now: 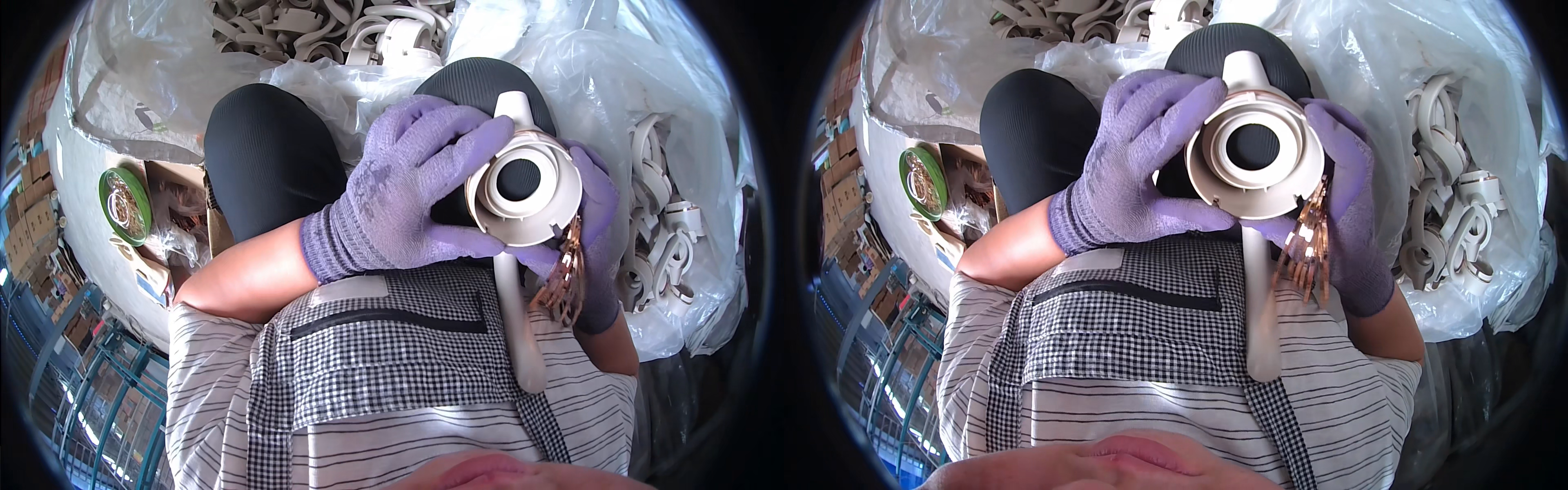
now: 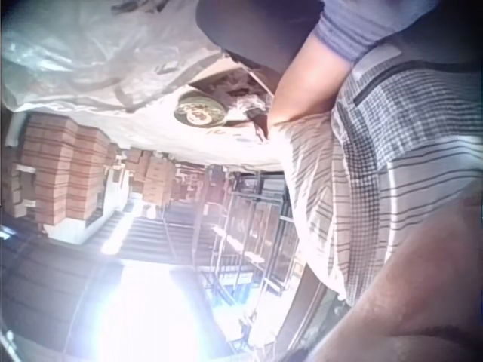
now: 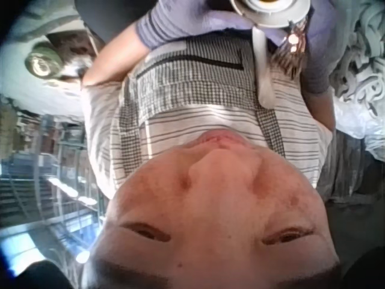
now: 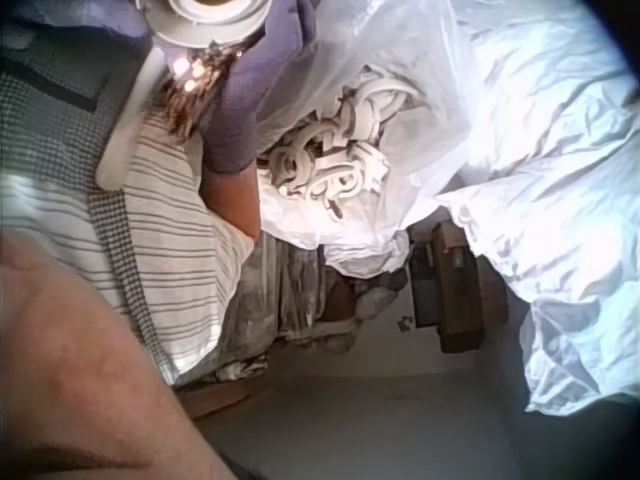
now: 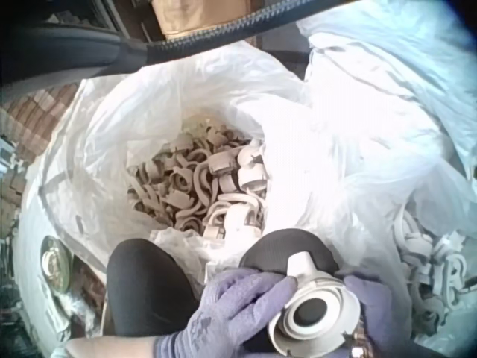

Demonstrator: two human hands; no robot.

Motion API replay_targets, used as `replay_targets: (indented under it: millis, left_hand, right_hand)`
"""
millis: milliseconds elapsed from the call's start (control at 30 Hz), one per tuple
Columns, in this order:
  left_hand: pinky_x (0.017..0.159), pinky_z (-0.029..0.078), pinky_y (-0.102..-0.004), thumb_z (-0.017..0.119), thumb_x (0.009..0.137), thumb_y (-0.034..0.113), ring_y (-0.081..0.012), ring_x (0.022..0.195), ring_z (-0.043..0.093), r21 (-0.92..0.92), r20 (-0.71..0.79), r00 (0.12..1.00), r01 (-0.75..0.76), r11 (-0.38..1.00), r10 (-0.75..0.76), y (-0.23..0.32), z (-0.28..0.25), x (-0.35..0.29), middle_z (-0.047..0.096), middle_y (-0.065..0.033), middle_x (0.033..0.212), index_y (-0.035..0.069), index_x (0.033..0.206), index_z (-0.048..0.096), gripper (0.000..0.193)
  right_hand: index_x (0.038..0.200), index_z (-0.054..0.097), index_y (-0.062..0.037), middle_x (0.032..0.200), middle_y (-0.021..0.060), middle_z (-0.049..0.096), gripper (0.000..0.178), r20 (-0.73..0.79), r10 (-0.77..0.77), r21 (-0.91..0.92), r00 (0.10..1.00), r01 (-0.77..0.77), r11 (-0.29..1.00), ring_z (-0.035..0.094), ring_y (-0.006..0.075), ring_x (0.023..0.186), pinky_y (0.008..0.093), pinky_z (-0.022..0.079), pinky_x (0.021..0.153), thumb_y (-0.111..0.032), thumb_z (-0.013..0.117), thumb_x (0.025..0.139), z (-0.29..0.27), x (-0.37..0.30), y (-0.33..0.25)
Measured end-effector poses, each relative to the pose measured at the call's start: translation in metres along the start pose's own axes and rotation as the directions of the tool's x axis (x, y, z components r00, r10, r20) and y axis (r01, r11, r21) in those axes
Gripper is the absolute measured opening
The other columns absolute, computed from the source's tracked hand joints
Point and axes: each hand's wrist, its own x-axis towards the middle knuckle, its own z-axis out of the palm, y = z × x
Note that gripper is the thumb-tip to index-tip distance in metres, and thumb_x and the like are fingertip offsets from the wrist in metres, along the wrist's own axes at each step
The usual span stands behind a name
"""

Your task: The person sits on the floor and repeatedly picks up white plastic components from a bag, fits a thin metal ring into a groove on each piece, and places the assembled unit into a nearby box. The process is repeated for multiple identical parts.

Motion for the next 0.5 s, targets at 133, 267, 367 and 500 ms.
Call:
replay_targets:
  millis: [133, 267, 367, 500]
  left_hand:
    - [0.1, 0.045, -0.0483, 0.083, 0.069, 0.064, -0.0338, 0.11, 0.059, -0.017, -0.073, 0.997, -0.041, 0.999, 0.04, -0.003, 0.009, 0.002, 0.062, -0.0133, 0.127, 0.007, 0.142, 0.058, 0.096]
    - [0.098, 0.047, -0.0486, 0.086, 0.064, 0.063, -0.0357, 0.11, 0.06, 0.03, -0.073, 0.994, -0.076, 0.997, 0.078, -0.009, 0.012, 0.0, 0.062, -0.0152, 0.126, 0.006, 0.141, 0.058, 0.1]
    - [0.098, 0.048, -0.0487, 0.086, 0.063, 0.064, -0.0357, 0.109, 0.061, 0.081, -0.059, 0.994, -0.09, 0.993, 0.095, -0.015, 0.011, 0.001, 0.063, -0.0162, 0.126, 0.005, 0.14, 0.058, 0.101]
    - [0.111, 0.041, -0.0474, 0.089, 0.062, 0.064, -0.035, 0.128, 0.055, 0.036, 0.035, 0.999, -0.038, 0.999, 0.037, -0.012, 0.0, -0.003, 0.059, -0.0176, 0.136, 0.0, 0.147, 0.051, 0.113]
  right_hand:
    - [0.114, 0.066, -0.001, 0.106, 0.0091, 0.071, 0.066, -0.103, -0.057, -0.013, 0.993, 0.056, 0.998, 0.069, 0.0257, 0.098, 0.0401, 0.049, 0.1, -0.043, 0.091, 0.069, 0.009, 0.001, 0.008]
    - [0.125, 0.062, 0.0006, 0.117, 0.0116, 0.069, 0.075, -0.04, -0.046, -0.079, 0.998, 0.043, 0.996, 0.065, 0.0257, 0.113, 0.0405, 0.048, 0.104, -0.036, 0.094, 0.067, 0.002, -0.001, 0.006]
    - [0.137, 0.055, 0.0009, 0.134, 0.0142, 0.061, 0.088, -0.147, 0.013, 0.064, 0.989, -0.004, 0.998, 0.057, 0.0266, 0.128, 0.0415, 0.045, 0.111, -0.03, 0.096, 0.065, 0.01, -0.015, 0.03]
    - [0.153, 0.044, -0.0022, 0.146, 0.016, 0.049, 0.102, -0.062, -0.057, 0.206, 0.996, 0.069, 0.976, 0.051, 0.029, 0.136, 0.041, 0.043, 0.115, -0.031, 0.095, 0.07, 0.001, -0.014, 0.038]
